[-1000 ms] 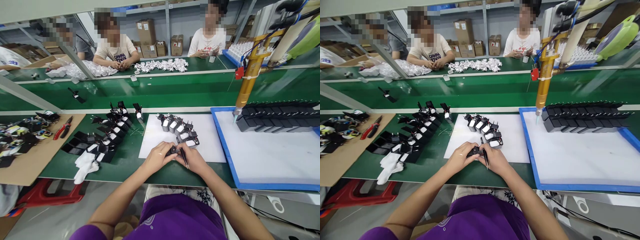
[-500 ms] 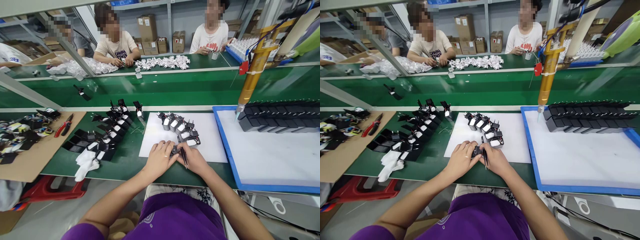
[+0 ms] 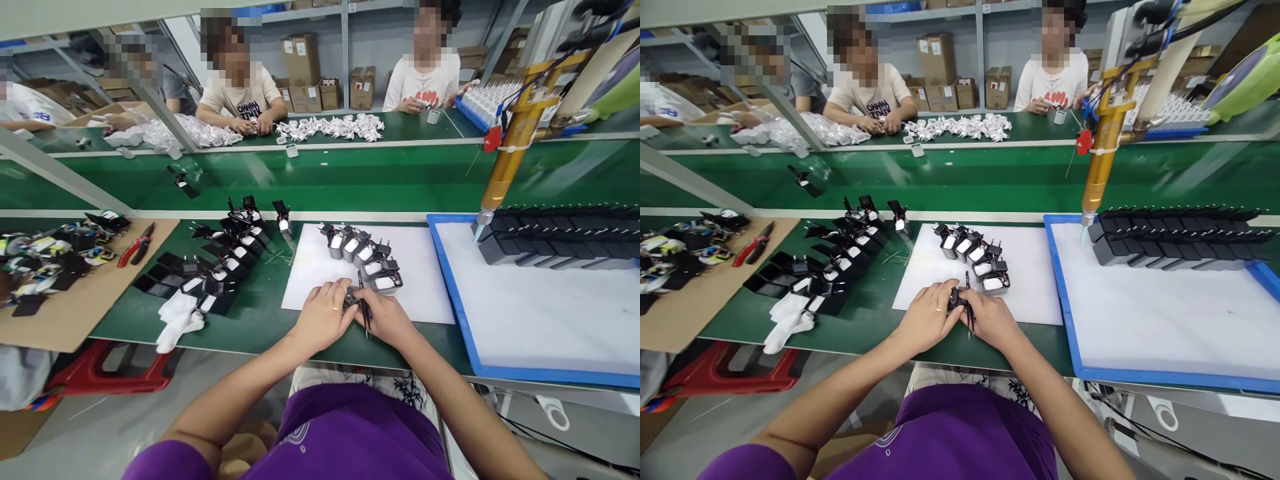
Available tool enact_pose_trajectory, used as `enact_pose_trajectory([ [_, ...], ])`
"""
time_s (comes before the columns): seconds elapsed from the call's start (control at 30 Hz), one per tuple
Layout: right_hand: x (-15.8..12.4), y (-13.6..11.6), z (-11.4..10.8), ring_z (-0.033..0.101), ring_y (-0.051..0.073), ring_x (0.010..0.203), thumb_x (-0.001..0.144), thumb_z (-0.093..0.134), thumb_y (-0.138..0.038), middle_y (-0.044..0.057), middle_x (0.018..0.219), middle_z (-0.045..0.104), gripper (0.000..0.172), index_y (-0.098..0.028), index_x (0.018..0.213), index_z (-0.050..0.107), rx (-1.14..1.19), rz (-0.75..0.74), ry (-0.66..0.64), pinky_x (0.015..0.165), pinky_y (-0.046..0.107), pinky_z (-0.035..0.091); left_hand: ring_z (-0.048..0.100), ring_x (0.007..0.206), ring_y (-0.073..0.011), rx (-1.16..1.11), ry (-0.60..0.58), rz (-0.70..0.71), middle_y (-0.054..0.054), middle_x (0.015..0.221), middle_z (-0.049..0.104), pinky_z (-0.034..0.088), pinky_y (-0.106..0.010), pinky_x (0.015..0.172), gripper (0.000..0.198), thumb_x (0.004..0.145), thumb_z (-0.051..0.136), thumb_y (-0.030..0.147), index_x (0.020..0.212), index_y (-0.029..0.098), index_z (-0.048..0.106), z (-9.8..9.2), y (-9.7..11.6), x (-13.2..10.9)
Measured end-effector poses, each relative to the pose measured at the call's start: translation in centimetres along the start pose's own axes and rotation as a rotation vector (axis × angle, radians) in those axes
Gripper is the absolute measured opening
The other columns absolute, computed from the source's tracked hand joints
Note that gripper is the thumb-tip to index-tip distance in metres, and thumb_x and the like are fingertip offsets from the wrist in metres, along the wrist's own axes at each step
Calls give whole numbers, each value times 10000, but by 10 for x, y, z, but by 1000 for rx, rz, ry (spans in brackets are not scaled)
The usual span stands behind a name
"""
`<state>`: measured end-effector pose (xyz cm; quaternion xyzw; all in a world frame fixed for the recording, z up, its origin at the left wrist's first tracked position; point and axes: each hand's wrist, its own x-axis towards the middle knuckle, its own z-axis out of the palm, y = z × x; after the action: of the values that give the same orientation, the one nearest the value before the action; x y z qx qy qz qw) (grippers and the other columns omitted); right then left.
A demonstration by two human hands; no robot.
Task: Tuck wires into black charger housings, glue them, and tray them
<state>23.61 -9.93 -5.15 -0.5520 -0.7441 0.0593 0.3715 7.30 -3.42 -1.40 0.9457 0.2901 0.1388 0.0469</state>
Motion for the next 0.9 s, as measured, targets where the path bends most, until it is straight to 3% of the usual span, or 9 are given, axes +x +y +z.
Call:
enact_pose_trajectory([
  [0.17, 1, 1, 0, 704, 216, 662, 909, 518, -309, 93, 852, 720, 183, -196, 1052, 496, 35, 8, 43, 534, 278, 511, 540, 1178, -259, -350, -38, 61, -165, 1321, 526, 486, -418, 962, 594, 921, 487, 249, 1453, 174, 233, -7, -13, -7],
  [0.23, 2, 0, -1, 706, 215, 657, 906, 536, -325, 87, 856, 723, 211, -196, 1067, 493, 54, 24, 49, 532, 282, 521, 490, 1262, -248, -440, 4, 60, -168, 1389, 468, 458, -413, 1026, 620, 919, 501, 240, 1464, 187, 208, -6, -20, -13],
  [0.3, 2, 0, -1, 709, 220, 665, 905, 538, -331, 88, 861, 724, 217, -198, 1073, 497, 54, 33, 38, 537, 289, 531, 470, 1292, -243, -455, 70, 64, -157, 1393, 471, 448, -418, 1049, 559, 915, 521, 232, 1426, 202, 296, -3, -26, -20],
  [0.47, 1, 0, 0, 721, 252, 763, 906, 538, -333, 120, 933, 722, 208, -198, 1063, 522, 27, -12, 52, 581, 318, 561, 583, 1183, -219, -406, 185, 108, -118, 1309, 570, 534, -387, 961, 301, 926, 530, 223, 1224, 229, 569, 9, -35, -30],
  [0.73, 1, -2, -1, 729, 240, 788, 904, 549, -311, 115, 996, 730, 196, -206, 1069, 526, 54, -9, 68, 604, 320, 584, 661, 1061, -199, -444, 257, 80, -83, 1172, 664, 564, -352, 931, 240, 915, 564, 287, 1123, 225, 666, 8, -38, -25],
  [0.8, 1, -4, -6, 728, 217, 766, 902, 547, -281, 110, 1026, 727, 161, -217, 1048, 527, 88, -13, 129, 600, 303, 582, 658, 1062, -207, -464, 277, 8, -88, 1165, 663, 577, -364, 910, 249, 905, 575, 320, 1114, 214, 662, 3, -44, -19],
  [0.9, 1, -2, -17, 703, 184, 695, 892, 542, -247, 101, 973, 729, 95, -233, 984, 522, 124, 123, 385, 626, 303, 576, 647, 1054, -212, -485, 317, -100, -92, 1140, 650, 609, -355, 831, 262, 892, 581, 344, 1105, 201, 633, -2, -56, -7],
])
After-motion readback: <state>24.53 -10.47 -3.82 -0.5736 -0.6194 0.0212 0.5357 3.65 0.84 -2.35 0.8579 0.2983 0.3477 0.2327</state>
